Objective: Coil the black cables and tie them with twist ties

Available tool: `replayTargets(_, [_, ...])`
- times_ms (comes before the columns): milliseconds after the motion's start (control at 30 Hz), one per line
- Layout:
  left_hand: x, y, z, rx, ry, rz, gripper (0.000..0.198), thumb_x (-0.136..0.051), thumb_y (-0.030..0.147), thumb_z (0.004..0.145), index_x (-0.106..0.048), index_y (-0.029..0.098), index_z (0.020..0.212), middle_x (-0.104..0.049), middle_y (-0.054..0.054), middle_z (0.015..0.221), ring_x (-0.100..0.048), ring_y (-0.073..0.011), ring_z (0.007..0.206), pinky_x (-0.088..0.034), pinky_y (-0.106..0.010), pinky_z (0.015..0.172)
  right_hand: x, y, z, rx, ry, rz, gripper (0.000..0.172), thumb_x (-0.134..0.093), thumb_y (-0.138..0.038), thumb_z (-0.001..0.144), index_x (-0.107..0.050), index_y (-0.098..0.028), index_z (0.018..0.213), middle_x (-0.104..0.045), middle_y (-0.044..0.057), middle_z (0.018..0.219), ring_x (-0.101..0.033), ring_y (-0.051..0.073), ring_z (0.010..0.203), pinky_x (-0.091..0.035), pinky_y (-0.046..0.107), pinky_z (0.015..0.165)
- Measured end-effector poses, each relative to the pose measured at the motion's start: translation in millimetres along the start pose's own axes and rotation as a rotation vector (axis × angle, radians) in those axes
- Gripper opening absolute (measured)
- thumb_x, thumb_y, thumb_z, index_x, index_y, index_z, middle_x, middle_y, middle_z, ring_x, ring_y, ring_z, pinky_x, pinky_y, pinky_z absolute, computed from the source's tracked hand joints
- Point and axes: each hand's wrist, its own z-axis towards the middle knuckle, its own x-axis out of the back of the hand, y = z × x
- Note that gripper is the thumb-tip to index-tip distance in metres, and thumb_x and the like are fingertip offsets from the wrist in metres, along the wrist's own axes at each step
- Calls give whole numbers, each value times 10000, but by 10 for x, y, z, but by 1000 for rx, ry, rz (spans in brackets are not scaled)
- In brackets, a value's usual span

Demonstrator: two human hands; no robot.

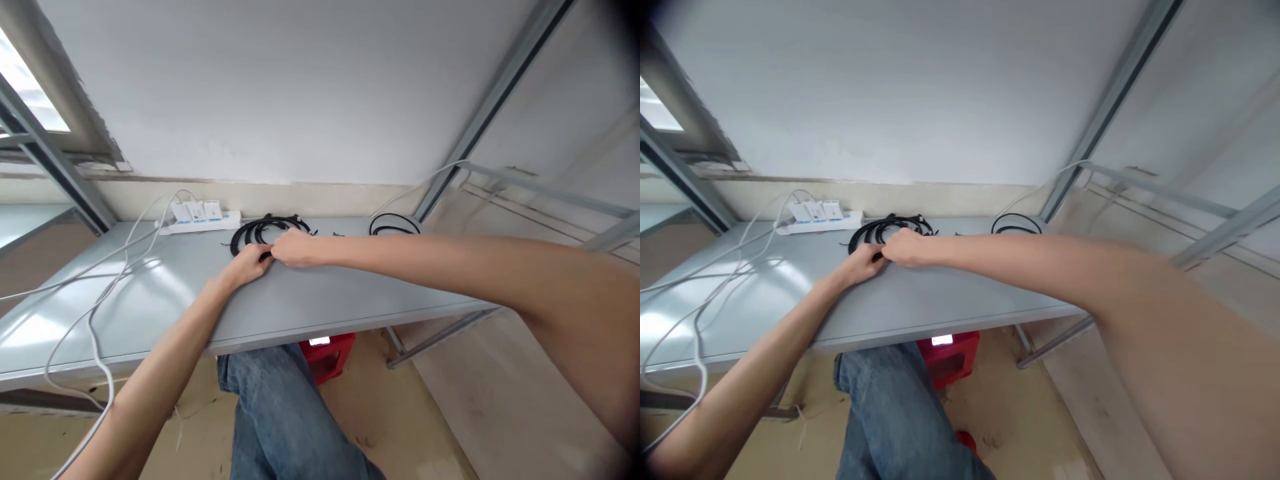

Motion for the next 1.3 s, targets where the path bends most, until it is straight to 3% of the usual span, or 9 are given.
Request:
replayTargets(100, [0,10,2,-27,-5,-50,270,-495,224,942,-755,171,993,-795,-109,996,-735,-284,941,-516,-323,810,-58,38,-59,-112,65,186,206,-557,-152,940,-752,-108,891,-765,176,954,-710,273,950,-512,336,804])
replayTargets(200, [12,23,3,-40,9,-67,345,-482,211,946,-758,179,1151,-790,-113,1110,-719,-302,1088,-521,-353,926,-156,-29,-76,-347,144,640,239,-540,-165,927,-728,-126,785,-717,109,782,-662,206,767,-466,288,685])
replayTargets(400, [32,29,12,-47,29,-30,394,-448,200,975,-725,151,1250,-790,-116,1071,-728,-263,963,-527,-338,886,-177,-282,-9,-807,301,1700,290,-451,-122,970,-547,-168,700,-432,-69,529,-269,47,391,-177,220,420])
replayTargets(600, [8,-7,14,-27,45,-2,451,-422,261,1025,-656,161,1397,-764,-141,1230,-724,-276,1065,-528,-371,941,-118,-284,28,-874,308,2008,278,-433,-79,977,-557,-158,740,-379,-108,481,-149,31,355,-94,205,386])
replayTargets(833, [64,-51,-40,97,22,172,452,-453,367,1033,-661,230,1411,-786,-113,1182,-735,-296,1066,-530,-349,878,-186,-43,-12,-730,128,1636,328,-400,-193,1035,-617,-158,791,-337,-93,478,-181,74,380,-163,238,411])
replayTargets(900, [76,-30,-41,120,47,223,438,-427,376,1043,-690,232,1363,-794,-112,1133,-737,-304,1053,-525,-352,863,-182,11,-56,-611,152,1235,341,-427,-256,1050,-651,-156,814,-477,-30,532,-363,101,435,-287,243,466])
replayTargets(1000, [81,10,-27,171,103,280,442,-408,392,1046,-704,215,1322,-791,-126,1125,-730,-325,1055,-520,-373,872,-146,9,-116,-399,284,468,287,-474,-316,1065,-688,-127,1033,-729,132,894,-665,210,759,-461,294,668])
replayTargets(1100, [81,26,-17,197,123,303,445,-392,386,1042,-704,195,1295,-787,-136,1130,-727,-332,1046,-515,-382,869,-87,-47,-109,-259,312,-30,296,-435,-187,1058,-587,-100,1297,-721,216,1153,-711,296,969,-505,361,762])
replayTargets(1300, [68,-25,-33,186,93,337,351,-435,348,1002,-736,202,1109,-790,-129,992,-733,-322,970,-510,-357,796,-6,-60,37,-55,245,-46,262,-443,-31,984,-695,-106,981,-731,229,1105,-677,317,1026,-499,390,787])
